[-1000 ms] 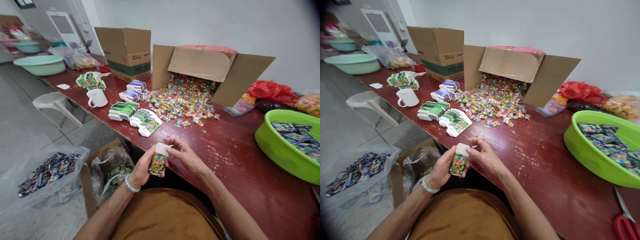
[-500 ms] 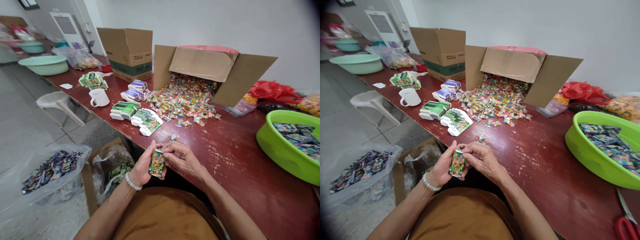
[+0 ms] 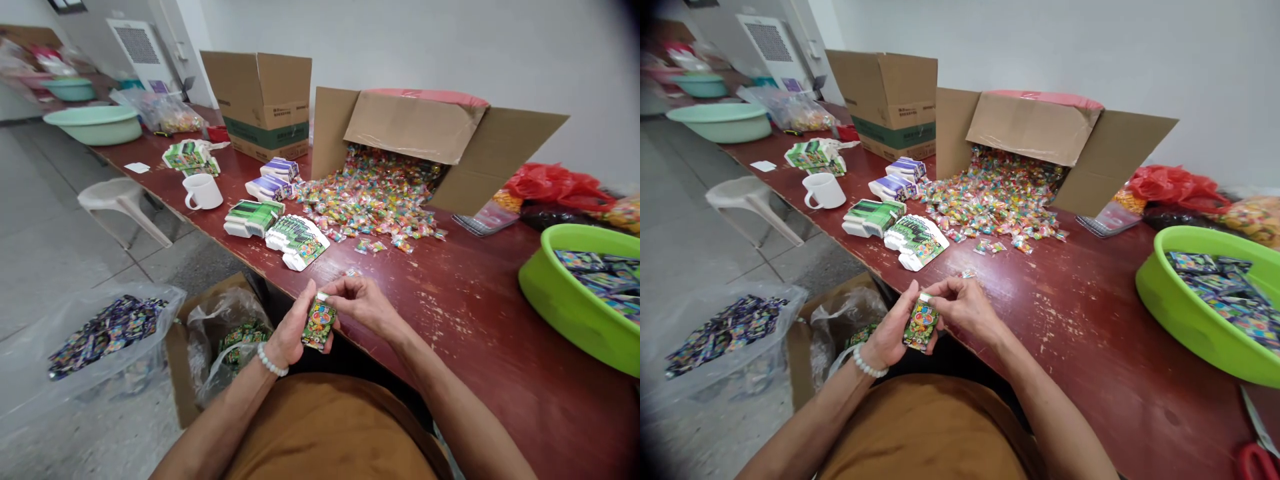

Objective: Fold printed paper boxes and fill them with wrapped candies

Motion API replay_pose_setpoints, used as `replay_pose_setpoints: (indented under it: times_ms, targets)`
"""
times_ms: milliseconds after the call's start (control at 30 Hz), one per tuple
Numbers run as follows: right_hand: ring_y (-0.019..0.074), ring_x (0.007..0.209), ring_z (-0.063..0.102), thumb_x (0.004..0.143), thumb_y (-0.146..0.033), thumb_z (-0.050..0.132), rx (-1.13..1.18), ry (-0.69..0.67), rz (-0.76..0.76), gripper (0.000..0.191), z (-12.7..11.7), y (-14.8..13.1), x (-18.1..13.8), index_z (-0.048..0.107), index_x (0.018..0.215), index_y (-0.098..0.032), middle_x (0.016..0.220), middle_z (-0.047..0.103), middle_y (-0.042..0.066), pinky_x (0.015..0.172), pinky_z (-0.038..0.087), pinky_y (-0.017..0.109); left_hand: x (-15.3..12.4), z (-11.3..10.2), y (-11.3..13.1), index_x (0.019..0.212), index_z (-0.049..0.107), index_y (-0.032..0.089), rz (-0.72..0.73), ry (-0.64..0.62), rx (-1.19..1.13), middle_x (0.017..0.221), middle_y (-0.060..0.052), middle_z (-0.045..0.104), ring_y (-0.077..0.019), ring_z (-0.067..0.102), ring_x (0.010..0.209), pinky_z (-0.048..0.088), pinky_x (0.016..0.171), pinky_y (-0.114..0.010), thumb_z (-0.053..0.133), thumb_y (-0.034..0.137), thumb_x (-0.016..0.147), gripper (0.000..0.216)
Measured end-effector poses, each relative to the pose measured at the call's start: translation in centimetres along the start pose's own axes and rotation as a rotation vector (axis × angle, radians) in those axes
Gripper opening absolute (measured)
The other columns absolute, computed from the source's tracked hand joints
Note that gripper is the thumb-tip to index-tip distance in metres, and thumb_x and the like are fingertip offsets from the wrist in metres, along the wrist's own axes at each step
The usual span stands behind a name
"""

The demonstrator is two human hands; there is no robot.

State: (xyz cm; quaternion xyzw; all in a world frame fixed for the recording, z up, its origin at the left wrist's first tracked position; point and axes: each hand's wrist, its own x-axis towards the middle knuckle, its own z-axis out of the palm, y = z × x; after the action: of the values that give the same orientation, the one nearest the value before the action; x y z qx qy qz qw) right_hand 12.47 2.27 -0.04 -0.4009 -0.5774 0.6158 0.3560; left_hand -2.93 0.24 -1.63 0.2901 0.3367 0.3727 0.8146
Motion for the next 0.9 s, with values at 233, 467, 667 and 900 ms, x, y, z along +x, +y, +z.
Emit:
replay_pose_setpoints:
  times_ms: [233, 467, 667, 900]
  targets:
    - [0.0103, 0.049, 0.059, 0.079, -0.043, 0.070, -0.036, 0.040, -0.054, 0.026, 0.7, -0.5, -0.2, 0.071, 0.082, -0.017, 0.074, 0.068, 0.003, 0.047, 0.049, 0.023, 0.1, -0.7, 0.2, 0.117, 0.062, 0.010, -0.011, 0.015, -0.047, 0.062, -0.005, 0.066, -0.0162, 0.059, 0.038, 0.045, 0.033, -0.024, 0.043, 0.055, 0.091, 0.055]
    - [0.0246, 0.098, 0.062, 0.081, -0.041, 0.069, -0.497, 0.055, -0.365, 0.036, 1.6, 0.8, -2.0, 0.060, 0.113, -0.025, 0.123, 0.057, 0.010, 0.079, 0.055, 0.041, 0.5, -0.3, 0.9, 0.103, 0.065, 0.014, -0.058, -0.003, -0.343, 0.070, -0.003, 0.068, -0.0135, 0.059, 0.044, 0.047, 0.041, -0.024, 0.051, 0.030, 0.085, 0.028]
    - [0.0399, 0.118, 0.045, 0.069, -0.034, 0.077, -1.155, 0.138, -0.509, 0.084, 2.3, 2.0, -2.0, 0.036, 0.142, -0.023, 0.138, 0.048, 0.016, 0.099, 0.034, 0.061, 1.5, -0.7, -0.8, 0.088, 0.065, 0.013, 0.060, 0.167, -0.446, 0.062, -0.002, 0.065, -0.0132, 0.060, 0.050, 0.050, 0.052, -0.024, 0.053, 0.035, 0.087, 0.025]
    - [0.0325, 0.104, 0.053, 0.067, -0.034, 0.076, -1.052, -0.001, -0.556, 0.075, 3.6, 2.6, 0.3, 0.045, 0.133, -0.019, 0.117, 0.057, 0.014, 0.089, 0.046, 0.048, 0.4, -2.4, -2.0, 0.087, 0.064, 0.011, 0.064, 0.201, -0.343, 0.067, -0.006, 0.067, -0.0133, 0.059, 0.050, 0.048, 0.050, -0.025, 0.047, 0.058, 0.089, 0.050]
